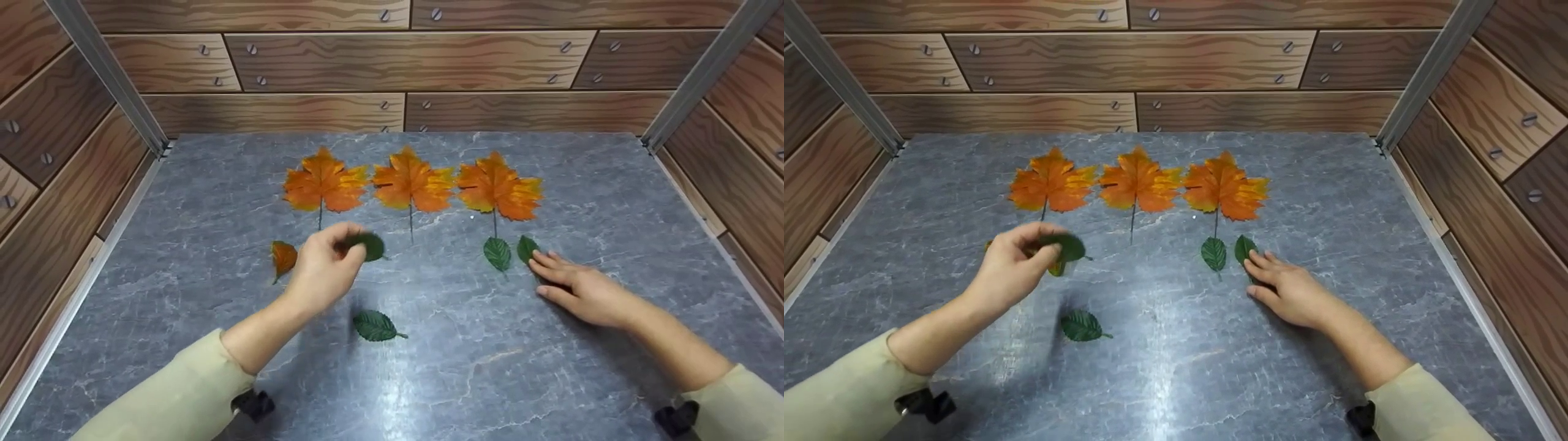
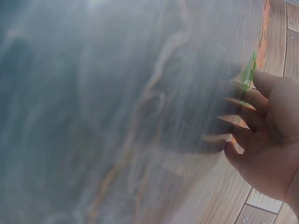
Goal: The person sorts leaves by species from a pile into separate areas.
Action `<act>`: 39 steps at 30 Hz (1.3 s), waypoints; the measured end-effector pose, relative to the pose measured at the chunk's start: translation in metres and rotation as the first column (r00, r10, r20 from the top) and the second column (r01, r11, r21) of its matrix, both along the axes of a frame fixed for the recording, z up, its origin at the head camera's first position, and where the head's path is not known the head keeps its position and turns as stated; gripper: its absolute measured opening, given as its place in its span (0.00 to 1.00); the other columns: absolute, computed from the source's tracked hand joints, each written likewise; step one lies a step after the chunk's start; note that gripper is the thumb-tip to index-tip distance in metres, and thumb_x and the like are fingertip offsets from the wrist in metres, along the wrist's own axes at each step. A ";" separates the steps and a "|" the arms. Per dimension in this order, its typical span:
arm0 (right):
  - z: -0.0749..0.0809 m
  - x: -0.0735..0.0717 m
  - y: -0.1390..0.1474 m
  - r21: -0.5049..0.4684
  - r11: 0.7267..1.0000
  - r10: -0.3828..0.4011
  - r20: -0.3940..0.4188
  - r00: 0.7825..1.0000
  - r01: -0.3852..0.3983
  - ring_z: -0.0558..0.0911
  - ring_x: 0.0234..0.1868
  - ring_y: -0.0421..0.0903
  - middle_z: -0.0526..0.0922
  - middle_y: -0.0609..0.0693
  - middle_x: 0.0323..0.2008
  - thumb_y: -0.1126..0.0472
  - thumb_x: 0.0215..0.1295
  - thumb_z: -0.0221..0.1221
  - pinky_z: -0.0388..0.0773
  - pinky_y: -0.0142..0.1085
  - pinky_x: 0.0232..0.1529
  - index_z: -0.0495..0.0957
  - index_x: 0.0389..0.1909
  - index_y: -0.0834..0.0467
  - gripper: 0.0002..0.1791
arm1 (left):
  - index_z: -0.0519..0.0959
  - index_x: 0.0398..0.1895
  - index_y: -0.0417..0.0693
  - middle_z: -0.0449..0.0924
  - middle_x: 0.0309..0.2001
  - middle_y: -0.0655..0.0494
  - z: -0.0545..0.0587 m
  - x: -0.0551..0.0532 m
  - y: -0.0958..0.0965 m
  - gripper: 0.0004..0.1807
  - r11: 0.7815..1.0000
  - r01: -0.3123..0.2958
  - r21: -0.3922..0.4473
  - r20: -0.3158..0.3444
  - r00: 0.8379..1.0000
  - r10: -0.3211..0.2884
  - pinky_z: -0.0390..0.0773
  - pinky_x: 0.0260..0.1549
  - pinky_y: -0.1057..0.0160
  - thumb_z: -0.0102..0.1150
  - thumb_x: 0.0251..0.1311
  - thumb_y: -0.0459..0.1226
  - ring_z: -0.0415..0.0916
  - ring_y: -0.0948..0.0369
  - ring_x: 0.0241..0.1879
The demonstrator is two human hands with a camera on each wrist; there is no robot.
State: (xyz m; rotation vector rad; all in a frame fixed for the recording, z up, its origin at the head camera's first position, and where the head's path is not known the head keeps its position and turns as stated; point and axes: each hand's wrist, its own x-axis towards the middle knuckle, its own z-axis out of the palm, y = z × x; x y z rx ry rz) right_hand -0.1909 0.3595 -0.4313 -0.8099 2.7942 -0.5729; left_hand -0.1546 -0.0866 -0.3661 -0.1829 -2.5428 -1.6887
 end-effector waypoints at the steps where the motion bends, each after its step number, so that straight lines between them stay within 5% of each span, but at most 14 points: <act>1: 0.000 0.000 0.000 0.000 1.000 -0.002 0.001 1.000 0.002 0.59 0.78 0.71 0.62 0.61 0.79 0.50 0.82 0.57 0.57 0.70 0.72 0.69 0.77 0.61 0.31 | 0.86 0.52 0.48 0.85 0.38 0.53 0.004 -0.002 0.002 0.13 1.000 0.011 0.007 0.000 1.000 -0.011 0.73 0.30 0.61 0.60 0.69 0.30 0.72 0.58 0.28; 8: 0.000 0.000 0.000 -0.006 1.000 -0.002 0.000 1.000 0.002 0.59 0.78 0.71 0.62 0.62 0.79 0.49 0.83 0.57 0.56 0.70 0.73 0.69 0.77 0.60 0.31 | 0.75 0.45 0.47 0.82 0.32 0.53 0.024 -0.019 0.021 0.11 0.995 0.078 0.063 0.017 0.997 -0.079 0.71 0.34 0.58 0.69 0.66 0.31 0.71 0.57 0.32; 13: -0.001 0.000 0.000 -0.007 1.000 -0.005 0.006 1.000 0.005 0.58 0.79 0.71 0.62 0.61 0.80 0.49 0.83 0.56 0.55 0.69 0.74 0.69 0.78 0.60 0.31 | 0.77 0.38 0.47 0.82 0.35 0.52 0.029 -0.030 0.035 0.10 0.991 0.100 0.087 0.003 0.995 -0.101 0.72 0.34 0.58 0.72 0.66 0.30 0.72 0.56 0.33; 20: 0.000 -0.001 0.001 -0.016 1.000 0.001 0.003 1.000 -0.001 0.59 0.78 0.71 0.62 0.62 0.80 0.49 0.83 0.56 0.55 0.70 0.73 0.69 0.78 0.60 0.31 | 0.82 0.42 0.46 0.83 0.35 0.52 0.031 -0.049 0.058 0.05 0.992 0.088 0.093 0.043 0.995 -0.092 0.75 0.34 0.61 0.70 0.68 0.31 0.75 0.56 0.35; 32: -0.001 0.000 0.001 -0.003 1.000 0.000 0.007 1.000 0.000 0.59 0.78 0.71 0.62 0.61 0.80 0.49 0.82 0.57 0.57 0.69 0.73 0.69 0.78 0.60 0.31 | 0.83 0.56 0.49 0.80 0.34 0.52 0.007 -0.077 0.097 0.12 0.984 0.125 0.125 0.149 0.979 -0.143 0.71 0.25 0.64 0.65 0.73 0.32 0.71 0.60 0.29; 39: -0.001 0.000 0.001 0.002 1.000 -0.012 0.015 1.000 0.012 0.59 0.79 0.70 0.62 0.59 0.80 0.48 0.83 0.56 0.56 0.69 0.74 0.69 0.78 0.59 0.31 | 0.88 0.45 0.44 0.83 0.34 0.53 -0.017 -0.091 0.113 0.05 0.986 0.120 0.119 0.160 0.978 -0.138 0.77 0.30 0.64 0.66 0.71 0.29 0.76 0.60 0.31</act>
